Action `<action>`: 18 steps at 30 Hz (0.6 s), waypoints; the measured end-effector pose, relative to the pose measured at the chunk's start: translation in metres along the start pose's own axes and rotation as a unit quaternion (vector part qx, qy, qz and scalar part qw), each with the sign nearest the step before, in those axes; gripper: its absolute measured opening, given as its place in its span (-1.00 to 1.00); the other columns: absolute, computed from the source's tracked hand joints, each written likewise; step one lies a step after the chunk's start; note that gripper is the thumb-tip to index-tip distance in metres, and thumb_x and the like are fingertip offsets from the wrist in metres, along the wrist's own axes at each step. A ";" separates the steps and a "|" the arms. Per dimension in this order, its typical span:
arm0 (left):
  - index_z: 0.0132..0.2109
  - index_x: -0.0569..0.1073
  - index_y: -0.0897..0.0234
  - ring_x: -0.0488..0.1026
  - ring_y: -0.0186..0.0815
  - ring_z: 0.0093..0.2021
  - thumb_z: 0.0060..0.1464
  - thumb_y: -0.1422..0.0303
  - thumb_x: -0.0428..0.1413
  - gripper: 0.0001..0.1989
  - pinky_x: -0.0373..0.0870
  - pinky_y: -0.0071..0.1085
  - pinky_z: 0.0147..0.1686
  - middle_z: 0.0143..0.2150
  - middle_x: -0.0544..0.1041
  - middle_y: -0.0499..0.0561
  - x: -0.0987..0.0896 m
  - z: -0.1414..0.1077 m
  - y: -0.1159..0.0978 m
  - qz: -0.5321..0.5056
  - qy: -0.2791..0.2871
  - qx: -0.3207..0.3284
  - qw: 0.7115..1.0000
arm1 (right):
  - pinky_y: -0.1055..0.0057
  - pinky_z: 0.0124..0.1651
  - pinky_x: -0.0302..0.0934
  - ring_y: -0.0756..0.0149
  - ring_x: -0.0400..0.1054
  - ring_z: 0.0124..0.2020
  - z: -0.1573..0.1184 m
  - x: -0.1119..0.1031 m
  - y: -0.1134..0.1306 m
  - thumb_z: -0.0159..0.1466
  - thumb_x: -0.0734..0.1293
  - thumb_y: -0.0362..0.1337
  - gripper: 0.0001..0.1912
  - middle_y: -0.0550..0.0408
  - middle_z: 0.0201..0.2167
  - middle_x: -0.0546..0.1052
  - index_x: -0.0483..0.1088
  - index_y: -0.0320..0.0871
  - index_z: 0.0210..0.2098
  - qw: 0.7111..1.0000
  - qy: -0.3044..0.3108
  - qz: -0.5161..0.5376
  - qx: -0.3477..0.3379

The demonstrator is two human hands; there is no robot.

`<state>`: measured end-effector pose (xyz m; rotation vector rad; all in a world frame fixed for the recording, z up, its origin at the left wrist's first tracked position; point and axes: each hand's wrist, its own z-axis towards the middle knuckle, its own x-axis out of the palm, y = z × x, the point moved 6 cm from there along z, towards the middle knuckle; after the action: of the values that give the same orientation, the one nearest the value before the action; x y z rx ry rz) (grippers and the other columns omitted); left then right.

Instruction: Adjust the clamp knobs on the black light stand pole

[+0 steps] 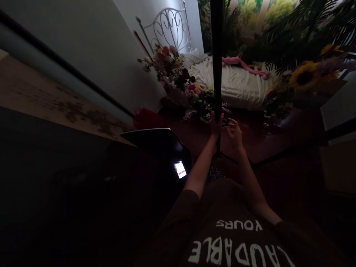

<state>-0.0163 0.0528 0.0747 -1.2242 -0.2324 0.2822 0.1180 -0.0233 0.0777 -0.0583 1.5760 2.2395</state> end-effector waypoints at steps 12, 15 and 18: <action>-0.07 0.48 0.21 0.55 -0.29 -0.21 0.13 0.00 0.17 -0.60 0.47 -0.41 -0.27 -0.24 0.58 0.07 -0.002 -0.001 -0.011 0.016 -0.002 0.015 1.000 | 0.42 -0.30 0.23 0.32 0.41 -0.42 0.002 0.006 -0.004 0.33 0.27 0.07 -0.48 0.17 -0.38 0.54 0.27 -0.02 0.19 0.996 0.006 -0.077 0.041; -0.12 0.49 0.21 0.54 -0.31 -0.23 0.13 0.04 0.19 -0.65 0.47 -0.41 -0.24 -0.26 0.57 0.05 -0.003 -0.001 -0.013 0.028 -0.011 0.019 0.999 | 0.44 -0.32 0.18 0.30 0.41 -0.46 0.004 0.004 -0.002 0.32 0.24 0.14 -0.46 0.20 -0.46 0.52 0.30 -0.04 0.15 0.991 0.001 -0.113 0.069; -0.13 0.49 0.21 0.53 -0.33 -0.27 0.13 0.05 0.19 -0.67 0.46 -0.42 -0.25 -0.31 0.56 0.02 -0.003 -0.001 -0.012 0.023 -0.006 0.016 1.000 | 0.43 -0.32 0.17 0.25 0.45 -0.44 0.008 0.001 0.004 0.30 0.22 0.22 -0.47 0.16 -0.46 0.55 0.39 -0.04 0.01 0.987 -0.021 -0.137 0.085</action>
<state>-0.0175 0.0473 0.0860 -1.1981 -0.2092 0.3323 0.1176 -0.0171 0.0838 -0.1696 1.6228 1.8792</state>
